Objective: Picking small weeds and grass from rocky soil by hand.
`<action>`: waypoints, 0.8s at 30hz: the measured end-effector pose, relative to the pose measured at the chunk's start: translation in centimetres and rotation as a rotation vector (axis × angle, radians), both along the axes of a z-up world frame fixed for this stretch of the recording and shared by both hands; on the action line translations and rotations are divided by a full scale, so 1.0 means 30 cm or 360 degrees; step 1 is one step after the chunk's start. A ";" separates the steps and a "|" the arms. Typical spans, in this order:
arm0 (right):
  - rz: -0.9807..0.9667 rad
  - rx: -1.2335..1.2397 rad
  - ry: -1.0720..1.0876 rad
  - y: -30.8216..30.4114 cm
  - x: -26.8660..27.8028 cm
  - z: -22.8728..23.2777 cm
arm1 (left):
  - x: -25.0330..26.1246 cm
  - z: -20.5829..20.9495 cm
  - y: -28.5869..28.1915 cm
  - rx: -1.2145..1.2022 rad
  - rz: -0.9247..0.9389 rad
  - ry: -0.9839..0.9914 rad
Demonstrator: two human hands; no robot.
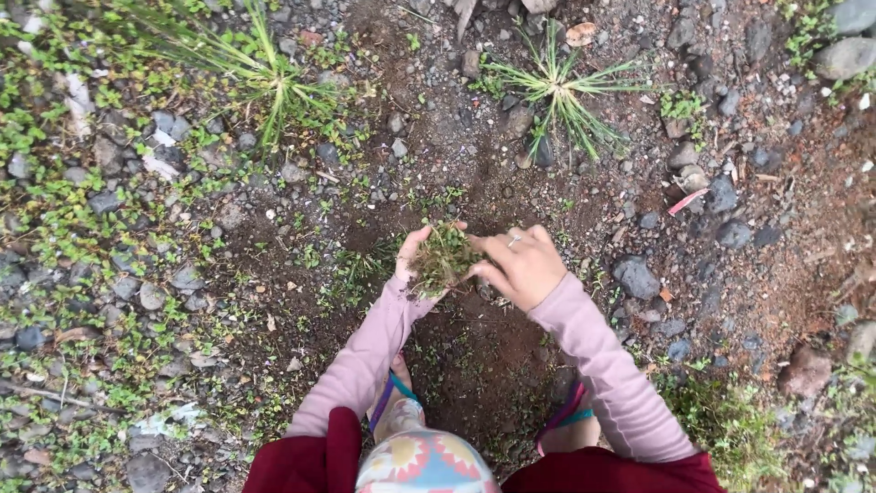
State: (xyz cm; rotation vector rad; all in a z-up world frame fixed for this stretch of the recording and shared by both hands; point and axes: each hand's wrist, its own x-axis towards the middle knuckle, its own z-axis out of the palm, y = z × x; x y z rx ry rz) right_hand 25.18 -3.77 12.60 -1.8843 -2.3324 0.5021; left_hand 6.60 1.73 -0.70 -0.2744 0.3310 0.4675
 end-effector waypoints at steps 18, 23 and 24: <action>-0.0520 -0.0501 -0.0596 -0.704 0.477 0.247 | 0.493 0.352 -0.076 0.0196 -0.0574 0.0027; -0.0824 -0.0511 -0.0553 -1.198 0.644 0.190 | 0.784 0.609 -0.291 0.0337 -0.0767 -0.0046; -0.0905 -0.0499 -0.0502 -1.301 0.675 0.189 | 0.849 0.665 -0.351 0.0357 -0.0834 -0.0034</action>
